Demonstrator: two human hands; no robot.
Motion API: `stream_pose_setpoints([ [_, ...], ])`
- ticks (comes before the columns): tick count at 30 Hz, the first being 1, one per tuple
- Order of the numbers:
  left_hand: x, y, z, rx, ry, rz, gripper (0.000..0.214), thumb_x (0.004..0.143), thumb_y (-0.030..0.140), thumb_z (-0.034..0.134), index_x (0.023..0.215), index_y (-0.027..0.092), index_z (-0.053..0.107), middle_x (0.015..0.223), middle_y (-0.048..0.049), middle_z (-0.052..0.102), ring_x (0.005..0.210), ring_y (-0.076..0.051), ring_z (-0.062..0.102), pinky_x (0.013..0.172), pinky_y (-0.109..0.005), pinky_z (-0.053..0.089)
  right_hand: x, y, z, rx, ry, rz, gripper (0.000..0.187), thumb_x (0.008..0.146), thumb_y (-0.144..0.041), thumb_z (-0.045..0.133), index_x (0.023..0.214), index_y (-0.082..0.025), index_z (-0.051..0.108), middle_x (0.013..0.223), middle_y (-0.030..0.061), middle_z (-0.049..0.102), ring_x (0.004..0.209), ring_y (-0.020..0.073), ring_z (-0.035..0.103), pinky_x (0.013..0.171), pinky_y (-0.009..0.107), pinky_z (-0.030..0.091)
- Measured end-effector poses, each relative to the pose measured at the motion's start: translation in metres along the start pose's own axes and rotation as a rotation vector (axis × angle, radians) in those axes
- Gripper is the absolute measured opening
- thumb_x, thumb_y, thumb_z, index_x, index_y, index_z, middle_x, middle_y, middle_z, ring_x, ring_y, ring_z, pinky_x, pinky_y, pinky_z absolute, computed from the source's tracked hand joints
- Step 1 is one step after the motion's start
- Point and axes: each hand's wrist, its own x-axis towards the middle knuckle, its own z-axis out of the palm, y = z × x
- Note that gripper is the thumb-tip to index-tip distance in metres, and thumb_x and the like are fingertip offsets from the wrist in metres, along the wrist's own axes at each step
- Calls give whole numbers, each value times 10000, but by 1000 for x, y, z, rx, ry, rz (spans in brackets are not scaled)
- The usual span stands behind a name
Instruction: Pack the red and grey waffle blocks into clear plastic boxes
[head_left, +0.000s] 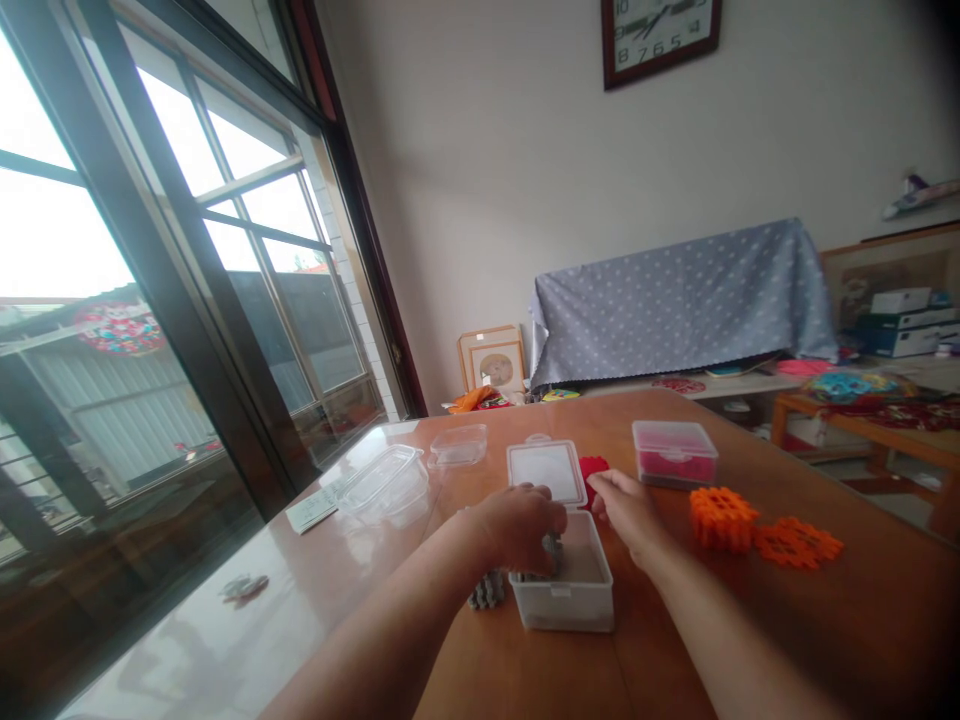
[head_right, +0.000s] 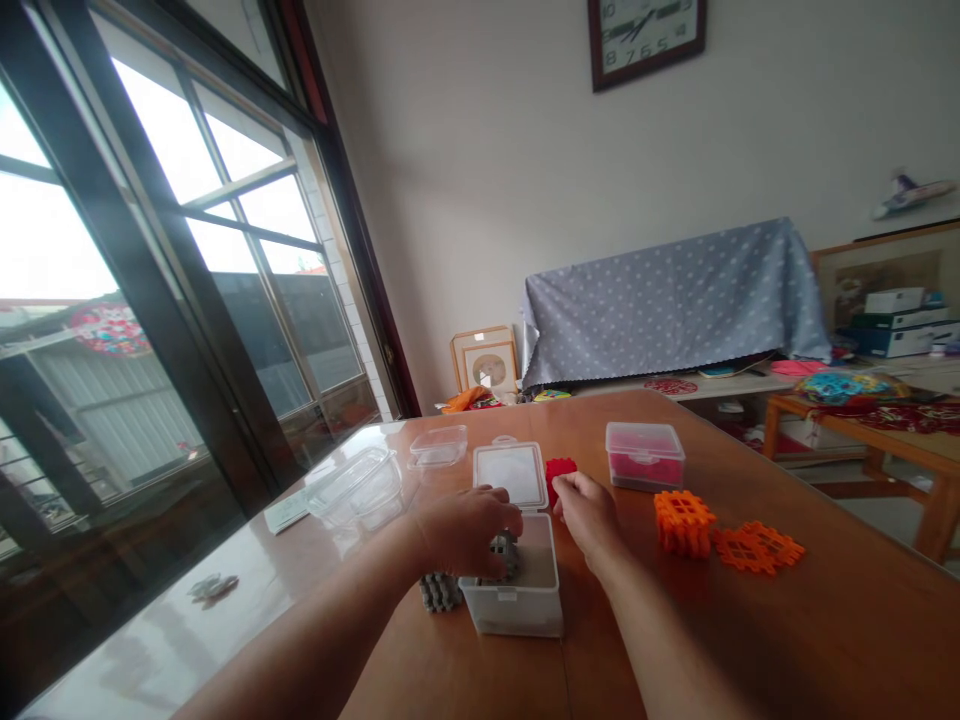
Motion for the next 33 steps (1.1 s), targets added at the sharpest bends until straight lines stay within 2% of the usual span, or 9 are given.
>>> stream_pose_setpoints([
  [7,3,4,7,95,-61,-55,433,723,356,768,1126,219,688,1140,-99,653,1032,-296,671,863,-379,566,-5,-7,-2,11,-13,-7,310,778,-517,628,740,-210,652,585,-13,607,585,164,547,563,271,431],
  [12,1,8,7,95,-52,-92,410,723,352,776,1091,189,693,1130,-126,681,947,-308,702,763,-372,582,-7,-10,-2,14,-6,-16,312,782,-520,628,739,-212,650,577,-17,608,579,161,549,565,267,422],
  [14,0,8,7,76,-40,-85,346,743,292,743,1073,196,702,1113,-120,701,937,-299,708,753,-354,576,-6,-10,-2,7,1,-16,315,781,-525,627,741,-214,652,573,-18,610,580,165,556,566,268,423],
  [16,0,7,10,52,-30,-65,327,757,199,691,1083,221,706,1098,-99,727,955,-280,712,777,-334,564,-6,-10,-2,-1,2,-20,318,783,-527,625,736,-214,652,575,-17,610,584,166,561,571,271,427],
  [19,1,5,16,19,-21,-20,450,748,108,640,1159,282,691,1114,-53,754,989,-249,712,846,-325,541,-6,-9,-2,-5,3,-31,320,793,-525,617,736,-212,652,572,-19,600,579,162,550,569,270,425],
  [23,1,5,19,67,-5,13,453,724,103,657,1120,317,710,1080,-37,769,1000,-267,697,959,-417,476,-6,-8,-2,-6,-4,-41,325,802,-526,610,738,-210,651,576,-16,601,577,161,546,566,270,423],
  [28,-6,10,5,82,24,-15,364,755,137,648,1068,305,729,1026,-53,774,1024,-282,668,1004,-471,421,-5,-6,-2,7,9,-36,329,776,-536,630,740,-210,654,576,-13,606,570,161,542,558,269,416],
  [33,-29,-3,-19,-72,148,-88,308,851,163,553,1098,272,702,1129,-37,751,1073,-248,660,1005,-400,456,-8,-11,-3,13,3,-22,324,784,-530,629,708,-215,625,567,-22,596,555,153,535,554,268,408],
])
